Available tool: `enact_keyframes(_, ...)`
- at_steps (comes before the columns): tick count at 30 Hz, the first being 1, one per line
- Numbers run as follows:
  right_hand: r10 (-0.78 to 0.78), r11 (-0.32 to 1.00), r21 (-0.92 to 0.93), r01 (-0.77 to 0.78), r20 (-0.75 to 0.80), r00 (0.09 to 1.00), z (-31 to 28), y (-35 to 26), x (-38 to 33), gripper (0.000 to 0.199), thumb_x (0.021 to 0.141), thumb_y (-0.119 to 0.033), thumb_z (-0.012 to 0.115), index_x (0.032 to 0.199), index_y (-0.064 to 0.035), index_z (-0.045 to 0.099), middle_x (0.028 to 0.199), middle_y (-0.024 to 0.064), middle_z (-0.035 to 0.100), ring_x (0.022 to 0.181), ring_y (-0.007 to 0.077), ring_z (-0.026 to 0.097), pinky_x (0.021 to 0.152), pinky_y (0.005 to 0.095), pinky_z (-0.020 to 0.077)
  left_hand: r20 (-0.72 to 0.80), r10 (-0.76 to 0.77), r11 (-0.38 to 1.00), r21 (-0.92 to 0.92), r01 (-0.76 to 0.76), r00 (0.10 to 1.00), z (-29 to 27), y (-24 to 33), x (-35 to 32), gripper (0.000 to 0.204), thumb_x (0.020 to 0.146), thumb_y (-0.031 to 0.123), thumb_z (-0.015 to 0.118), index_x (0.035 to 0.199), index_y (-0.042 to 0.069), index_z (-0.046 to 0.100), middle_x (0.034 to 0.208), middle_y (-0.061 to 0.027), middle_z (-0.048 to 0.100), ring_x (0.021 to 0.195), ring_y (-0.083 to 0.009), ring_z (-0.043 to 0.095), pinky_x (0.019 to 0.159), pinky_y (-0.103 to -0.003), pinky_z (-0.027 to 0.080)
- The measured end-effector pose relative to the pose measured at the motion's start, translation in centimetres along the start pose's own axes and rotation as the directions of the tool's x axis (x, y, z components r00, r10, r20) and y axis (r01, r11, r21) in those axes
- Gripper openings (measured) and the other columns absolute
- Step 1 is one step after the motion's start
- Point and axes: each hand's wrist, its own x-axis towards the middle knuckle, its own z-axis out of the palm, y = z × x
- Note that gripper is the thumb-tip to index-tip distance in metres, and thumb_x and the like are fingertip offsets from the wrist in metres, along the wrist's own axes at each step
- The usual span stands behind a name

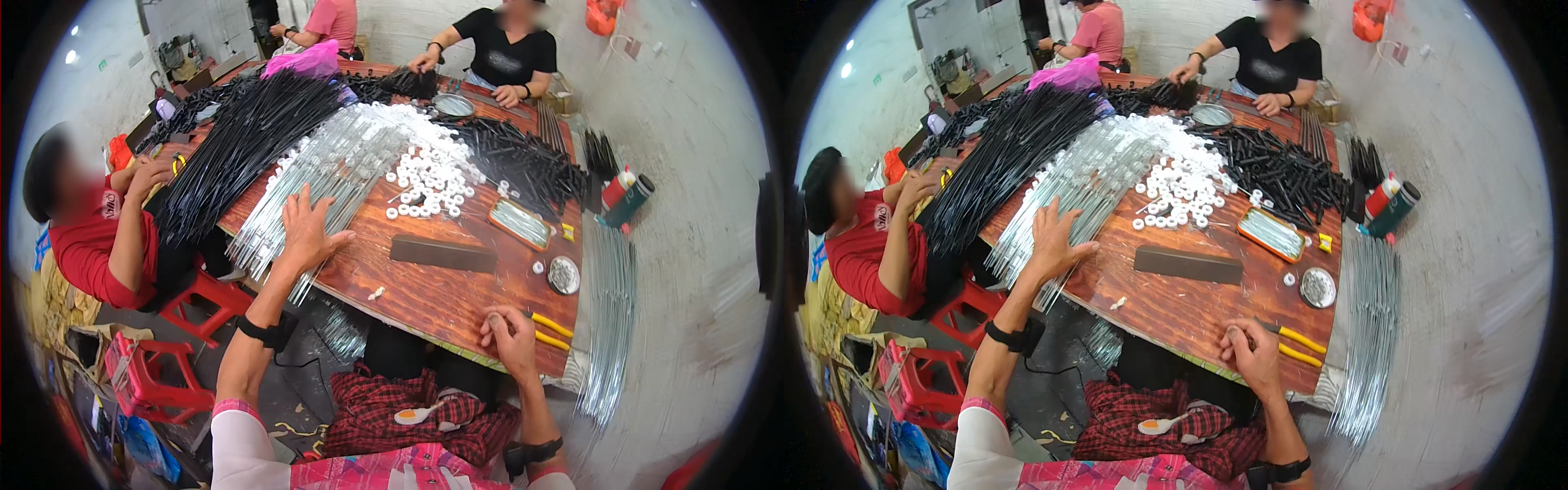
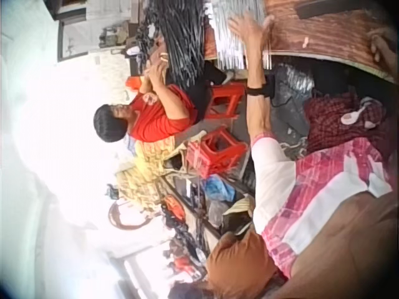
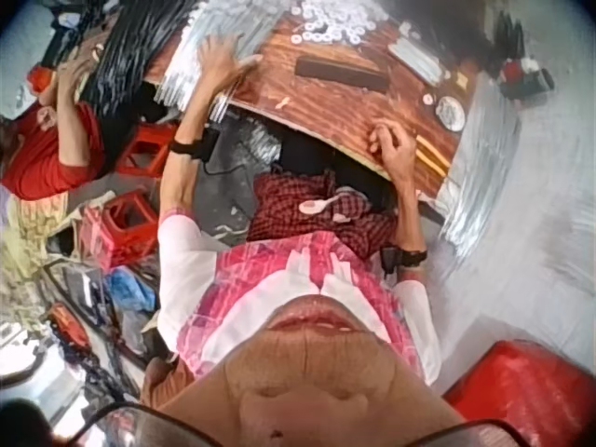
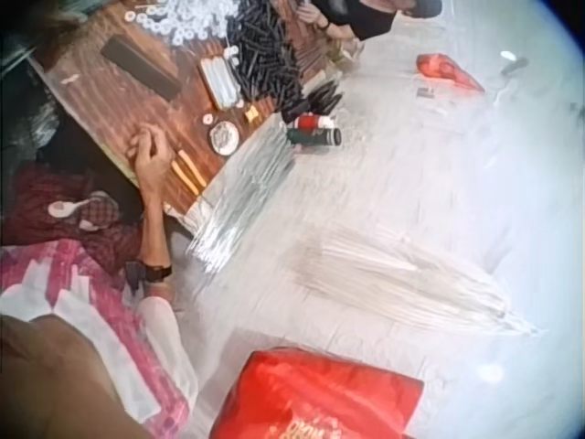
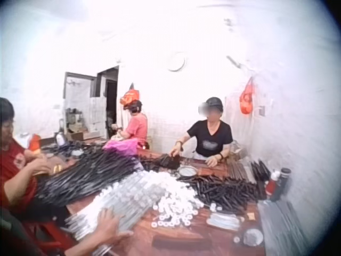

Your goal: Assembling the metal rib structure and central hub for umbrellas at a factory workstation.

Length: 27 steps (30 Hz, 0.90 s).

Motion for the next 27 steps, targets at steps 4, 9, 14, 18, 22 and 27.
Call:
enact_keyframes(4, -0.12, 0.985, -0.127, 0.113, -0.046, 0.992, -1.9, -1.6, -1.5, 0.014, 0.093, -0.005, 0.053, 0.097, 0.0029, 0.063, 0.071, 0.0054, 0.063, 0.059, 0.0104, 0.061, 0.055, 0.024, 0.0487, -0.076, 0.181, 0.98, -0.066, -0.186, 0.981, -2.0, 5.5, -0.6, 0.057, 0.075, 0.024, 0.076, 0.125, 0.008, 0.054, 0.141, -0.029, 0.036, 0.125, -0.0454, 0.038, 0.106, -0.047, 0.029)
enact_keyframes(9, -0.209, 0.93, -0.342, 0.136, -0.188, 0.96, -6.6, -4.7, -3.1, 0.016, 0.094, -0.007, 0.052, 0.101, 0.0023, 0.064, 0.074, 0.0045, 0.063, 0.065, 0.0074, 0.059, 0.058, 0.0228, 0.049, -0.016, 0.337, 0.783, -0.551, -0.29, 0.941, -4.1, 13.7, -4.2, 0.03, 0.08, 0.005, 0.066, 0.11, 0.002, 0.062, 0.114, -0.0157, 0.059, 0.101, -0.0277, 0.057, 0.088, -0.035, 0.044)
enact_keyframes(14, -0.471, 0.676, -0.737, -0.026, -0.458, 0.754, -14.9, -3.0, -3.9, 0.014, 0.088, -0.01, 0.056, 0.094, -0.0022, 0.065, 0.081, 0.0128, 0.067, 0.072, 0.0255, 0.067, 0.062, 0.0358, 0.051, 0.046, 0.41, 0.635, -0.731, -0.249, 0.911, -0.5, 17.9, -5.8, 0.02, 0.086, 0.001, 0.06, 0.105, 0.0, 0.064, 0.099, -0.0088, 0.063, 0.08, -0.0152, 0.06, 0.072, -0.027, 0.048)
enact_keyframes(18, -0.573, 0.298, -0.847, -0.44, -0.527, 0.628, -21.5, -0.9, -3.9, 0.016, 0.084, -0.01, 0.056, 0.093, -0.0048, 0.068, 0.095, 0.0152, 0.068, 0.083, 0.0288, 0.068, 0.069, 0.0406, 0.0528, 0.249, 0.41, 0.557, -0.83, -0.024, 0.877, 0.8, 19.5, -7.2, 0.017, 0.09, 0.004, 0.058, 0.105, -0.002, 0.064, 0.099, -0.0079, 0.063, 0.083, -0.0133, 0.061, 0.073, -0.025, 0.05)
enact_keyframes(22, -0.133, 0.053, -0.715, -0.697, -0.697, 0.705, -23.8, 0.3, -2.6, 0.018, 0.08, -0.009, 0.058, 0.093, -0.0058, 0.07, 0.096, 0.0151, 0.068, 0.087, 0.0324, 0.068, 0.075, 0.0416, 0.0534, 0.293, 0.389, 0.567, -0.823, 0.024, 0.873, 1.0, 18.8, -7.7, 0.018, 0.091, 0.005, 0.058, 0.106, -0.002, 0.064, 0.098, -0.0068, 0.065, 0.088, -0.0124, 0.061, 0.078, -0.026, 0.05)
enact_keyframes(27, 0.056, 0.123, -0.723, -0.68, -0.679, 0.732, -24.9, -1.5, -1.5, 0.025, 0.077, -0.016, 0.062, 0.098, -0.0058, 0.071, 0.106, 0.0154, 0.068, 0.093, 0.0413, 0.066, 0.081, 0.0448, 0.0527, 0.397, 0.316, 0.416, -0.874, 0.25, 0.862, 3.1, 16.8, -7.9, 0.018, 0.094, 0.009, 0.056, 0.109, 0.003, 0.065, 0.098, -0.006, 0.067, 0.089, -0.0138, 0.061, 0.082, -0.027, 0.048)
